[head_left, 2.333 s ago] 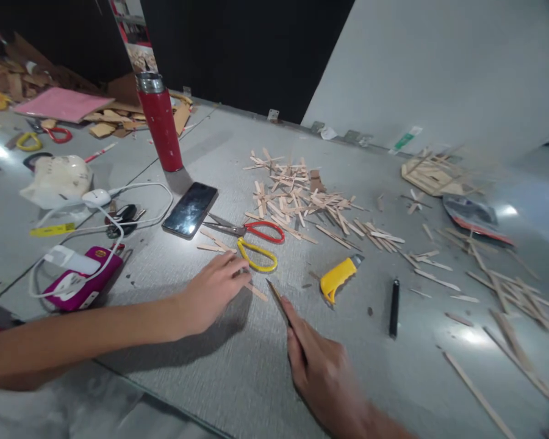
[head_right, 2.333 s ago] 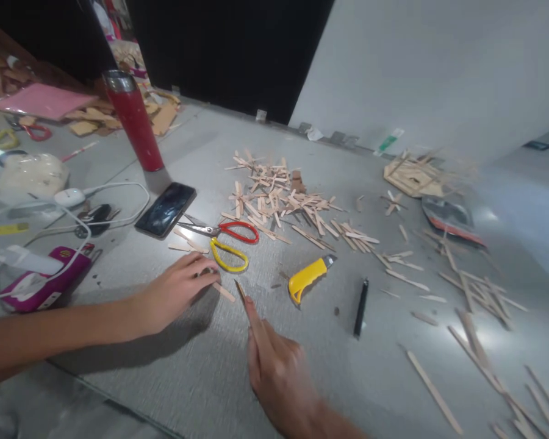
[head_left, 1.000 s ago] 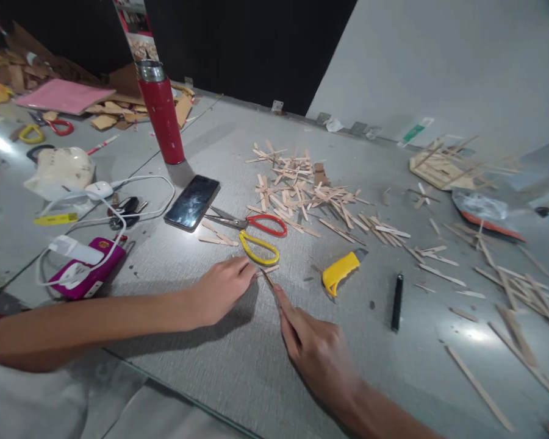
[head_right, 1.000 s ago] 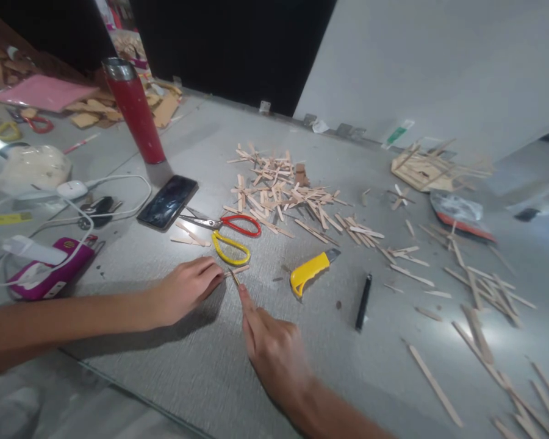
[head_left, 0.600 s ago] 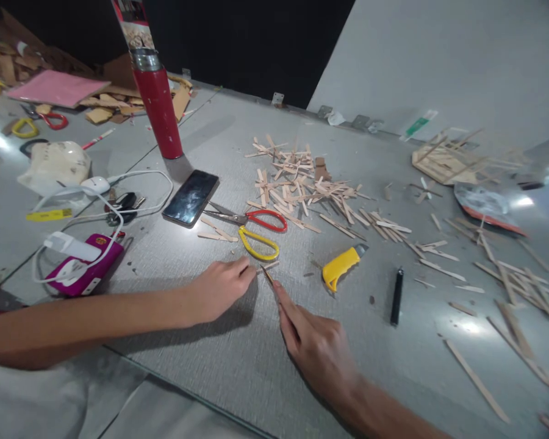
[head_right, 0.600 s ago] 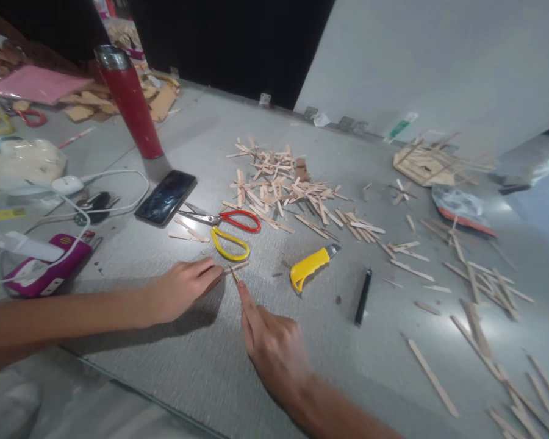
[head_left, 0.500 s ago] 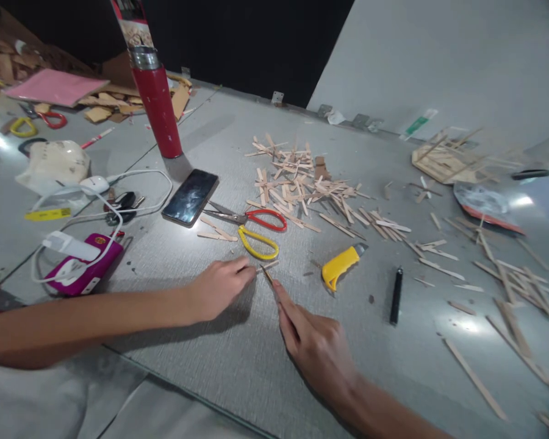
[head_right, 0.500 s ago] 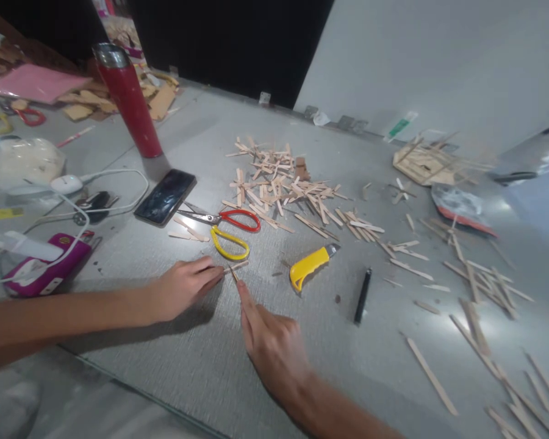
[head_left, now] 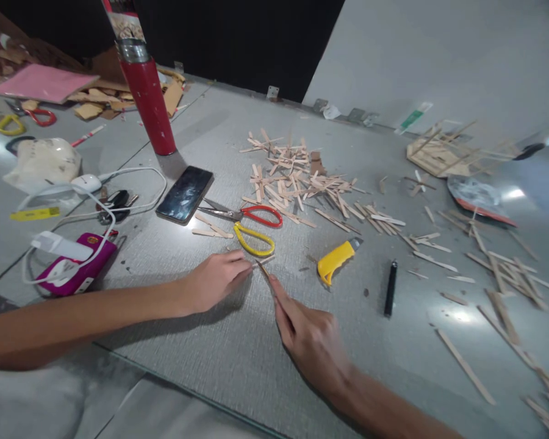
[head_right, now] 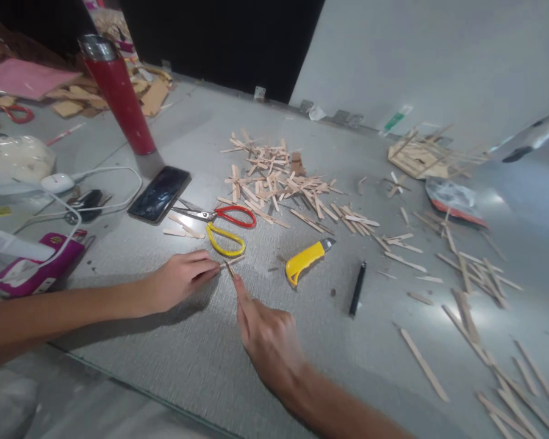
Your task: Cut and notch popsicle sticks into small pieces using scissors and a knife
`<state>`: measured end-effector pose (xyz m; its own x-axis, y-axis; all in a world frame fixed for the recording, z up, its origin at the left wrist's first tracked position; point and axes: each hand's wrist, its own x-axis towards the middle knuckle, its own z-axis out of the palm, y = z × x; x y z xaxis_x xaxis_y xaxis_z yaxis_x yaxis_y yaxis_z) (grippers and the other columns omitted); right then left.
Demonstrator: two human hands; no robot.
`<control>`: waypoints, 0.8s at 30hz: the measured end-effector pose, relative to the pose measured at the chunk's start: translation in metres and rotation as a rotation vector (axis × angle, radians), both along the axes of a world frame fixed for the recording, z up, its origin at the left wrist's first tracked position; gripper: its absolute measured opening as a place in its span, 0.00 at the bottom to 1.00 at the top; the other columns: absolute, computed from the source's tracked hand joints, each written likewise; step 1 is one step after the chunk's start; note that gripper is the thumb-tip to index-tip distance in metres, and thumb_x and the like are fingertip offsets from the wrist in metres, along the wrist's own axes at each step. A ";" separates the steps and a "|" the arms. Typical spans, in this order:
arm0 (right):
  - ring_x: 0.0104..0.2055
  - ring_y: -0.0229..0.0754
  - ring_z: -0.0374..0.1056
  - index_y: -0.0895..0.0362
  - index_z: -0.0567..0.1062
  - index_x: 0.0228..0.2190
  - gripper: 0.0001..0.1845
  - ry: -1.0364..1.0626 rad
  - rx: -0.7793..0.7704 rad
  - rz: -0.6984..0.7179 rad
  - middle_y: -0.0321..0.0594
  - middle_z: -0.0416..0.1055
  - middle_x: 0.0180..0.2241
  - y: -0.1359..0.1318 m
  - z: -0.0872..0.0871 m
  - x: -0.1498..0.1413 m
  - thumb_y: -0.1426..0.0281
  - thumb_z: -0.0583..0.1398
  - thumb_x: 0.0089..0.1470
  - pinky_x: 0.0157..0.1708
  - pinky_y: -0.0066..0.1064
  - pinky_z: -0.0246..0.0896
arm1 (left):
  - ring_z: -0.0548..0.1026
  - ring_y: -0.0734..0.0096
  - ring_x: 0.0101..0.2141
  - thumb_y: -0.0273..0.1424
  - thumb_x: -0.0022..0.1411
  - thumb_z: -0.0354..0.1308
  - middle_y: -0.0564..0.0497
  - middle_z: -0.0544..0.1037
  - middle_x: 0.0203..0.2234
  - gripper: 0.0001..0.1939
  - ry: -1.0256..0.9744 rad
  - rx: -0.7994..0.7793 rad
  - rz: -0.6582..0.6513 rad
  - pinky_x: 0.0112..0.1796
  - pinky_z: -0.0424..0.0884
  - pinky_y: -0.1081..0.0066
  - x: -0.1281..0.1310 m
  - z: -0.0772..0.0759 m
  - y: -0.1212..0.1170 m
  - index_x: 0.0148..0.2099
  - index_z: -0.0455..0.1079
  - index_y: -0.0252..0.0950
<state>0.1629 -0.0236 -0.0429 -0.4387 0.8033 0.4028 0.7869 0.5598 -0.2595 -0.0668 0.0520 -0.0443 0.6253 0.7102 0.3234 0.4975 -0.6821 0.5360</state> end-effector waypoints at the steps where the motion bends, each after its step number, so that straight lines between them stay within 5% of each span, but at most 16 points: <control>1: 0.16 0.32 0.63 0.65 0.71 0.64 0.24 -0.004 -0.001 0.001 0.32 0.72 0.19 0.000 0.000 0.000 0.72 0.48 0.74 0.21 0.25 0.55 | 0.75 0.69 0.32 0.27 0.78 0.46 0.50 0.74 0.31 0.16 -0.011 0.000 0.003 0.36 0.75 0.69 0.000 -0.001 0.000 0.39 0.74 0.34; 13: 0.17 0.32 0.65 0.65 0.70 0.65 0.24 0.006 0.002 0.005 0.33 0.75 0.20 0.001 0.003 -0.001 0.73 0.48 0.74 0.23 0.24 0.57 | 0.74 0.70 0.32 0.27 0.78 0.47 0.49 0.74 0.32 0.16 -0.029 0.012 0.001 0.35 0.75 0.71 -0.001 -0.003 0.000 0.40 0.75 0.33; 24: 0.16 0.36 0.63 0.67 0.58 0.70 0.31 -0.117 0.073 0.045 0.29 0.67 0.19 -0.004 0.000 0.002 0.81 0.49 0.68 0.20 0.30 0.53 | 0.75 0.70 0.31 0.27 0.77 0.47 0.50 0.74 0.31 0.15 -0.052 0.012 -0.018 0.34 0.74 0.71 0.000 -0.004 0.001 0.41 0.75 0.33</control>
<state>0.1654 -0.0278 -0.0433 -0.5211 0.7521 0.4034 0.7828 0.6095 -0.1252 -0.0668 0.0526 -0.0487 0.6198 0.6950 0.3644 0.4571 -0.6972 0.5522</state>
